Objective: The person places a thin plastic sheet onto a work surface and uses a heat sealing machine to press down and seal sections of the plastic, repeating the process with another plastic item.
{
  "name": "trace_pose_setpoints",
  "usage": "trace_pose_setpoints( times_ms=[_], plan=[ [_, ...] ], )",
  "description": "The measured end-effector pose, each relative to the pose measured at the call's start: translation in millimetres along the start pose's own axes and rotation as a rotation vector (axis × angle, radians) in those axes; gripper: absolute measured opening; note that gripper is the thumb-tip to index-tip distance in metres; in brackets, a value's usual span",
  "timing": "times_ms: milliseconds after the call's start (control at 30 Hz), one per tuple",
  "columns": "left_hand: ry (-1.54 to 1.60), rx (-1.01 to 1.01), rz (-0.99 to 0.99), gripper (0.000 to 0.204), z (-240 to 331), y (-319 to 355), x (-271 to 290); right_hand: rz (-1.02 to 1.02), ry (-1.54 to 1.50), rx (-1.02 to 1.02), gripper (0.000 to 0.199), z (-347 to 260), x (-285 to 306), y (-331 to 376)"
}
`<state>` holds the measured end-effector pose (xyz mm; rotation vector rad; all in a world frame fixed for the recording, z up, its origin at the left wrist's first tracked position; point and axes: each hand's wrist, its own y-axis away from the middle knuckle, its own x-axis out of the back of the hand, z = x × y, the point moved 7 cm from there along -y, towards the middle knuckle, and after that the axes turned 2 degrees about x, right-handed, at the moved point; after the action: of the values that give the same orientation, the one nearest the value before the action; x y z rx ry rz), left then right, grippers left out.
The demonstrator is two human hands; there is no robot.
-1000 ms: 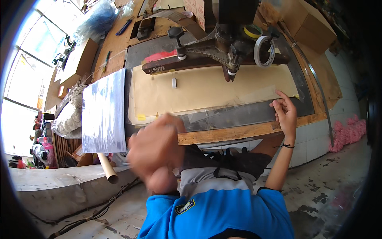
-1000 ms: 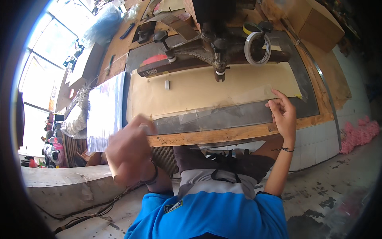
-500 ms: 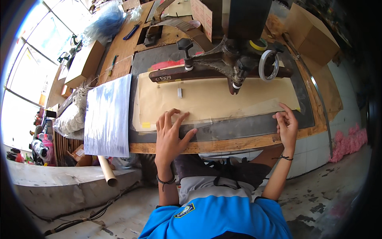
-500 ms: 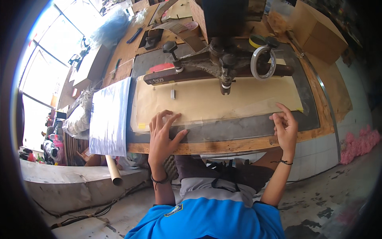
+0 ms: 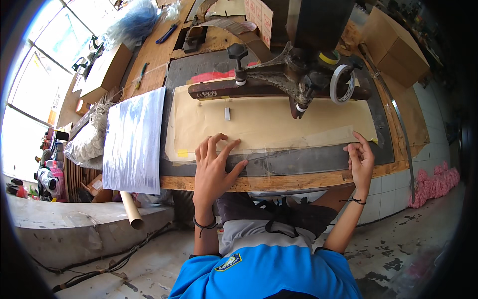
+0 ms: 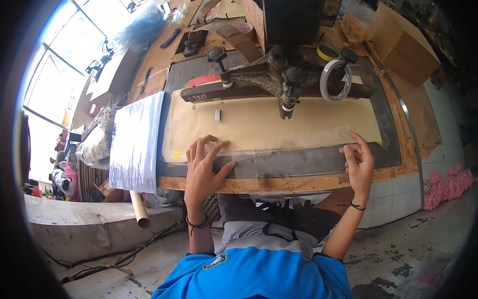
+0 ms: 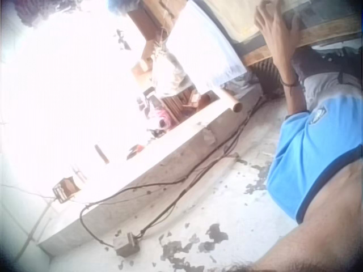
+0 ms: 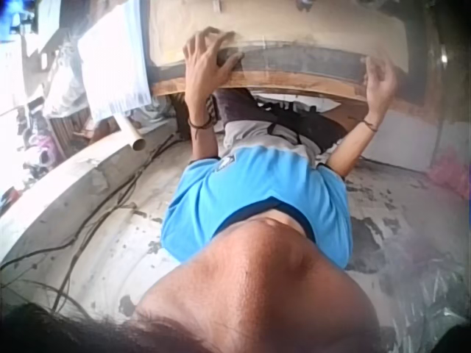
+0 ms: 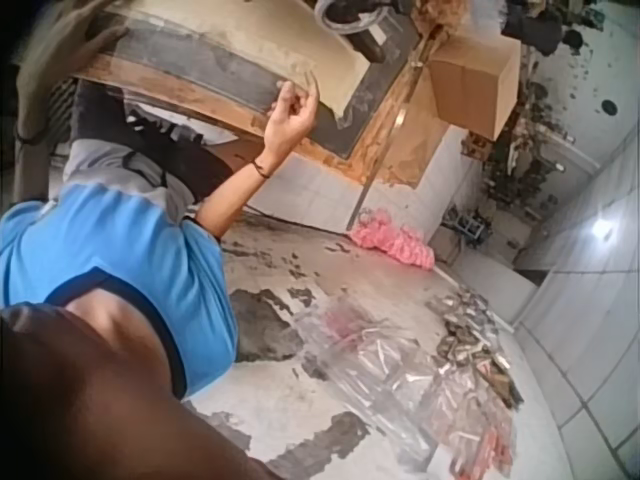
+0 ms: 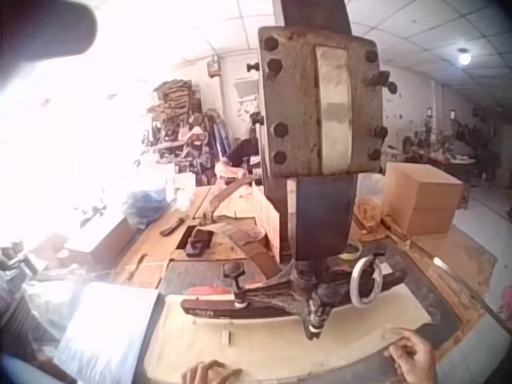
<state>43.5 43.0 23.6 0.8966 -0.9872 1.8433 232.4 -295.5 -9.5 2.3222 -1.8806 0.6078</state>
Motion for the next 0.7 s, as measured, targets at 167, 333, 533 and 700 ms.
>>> trace_pose_setpoints(
  times_ms=[167,333,533,700],
  plan=[
    [-0.002,-0.013,0.008,0.045,0.3,-0.3,0.1,0.012,-0.015,0.007,0.041,2.6,1.0,0.0],
    [-0.007,-0.032,0.0,0.047,0.0,-0.1,-1.3,0.017,-0.022,0.02,0.041,2.7,1.3,0.0],
    [0.002,-0.049,-0.007,0.047,2.2,-0.3,0.5,0.029,-0.018,0.009,0.04,2.2,1.9,0.6],
    [-0.012,-0.057,-0.011,0.044,4.1,-0.6,2.7,0.026,-0.012,0.016,0.04,0.7,1.7,1.0]
  ],
)
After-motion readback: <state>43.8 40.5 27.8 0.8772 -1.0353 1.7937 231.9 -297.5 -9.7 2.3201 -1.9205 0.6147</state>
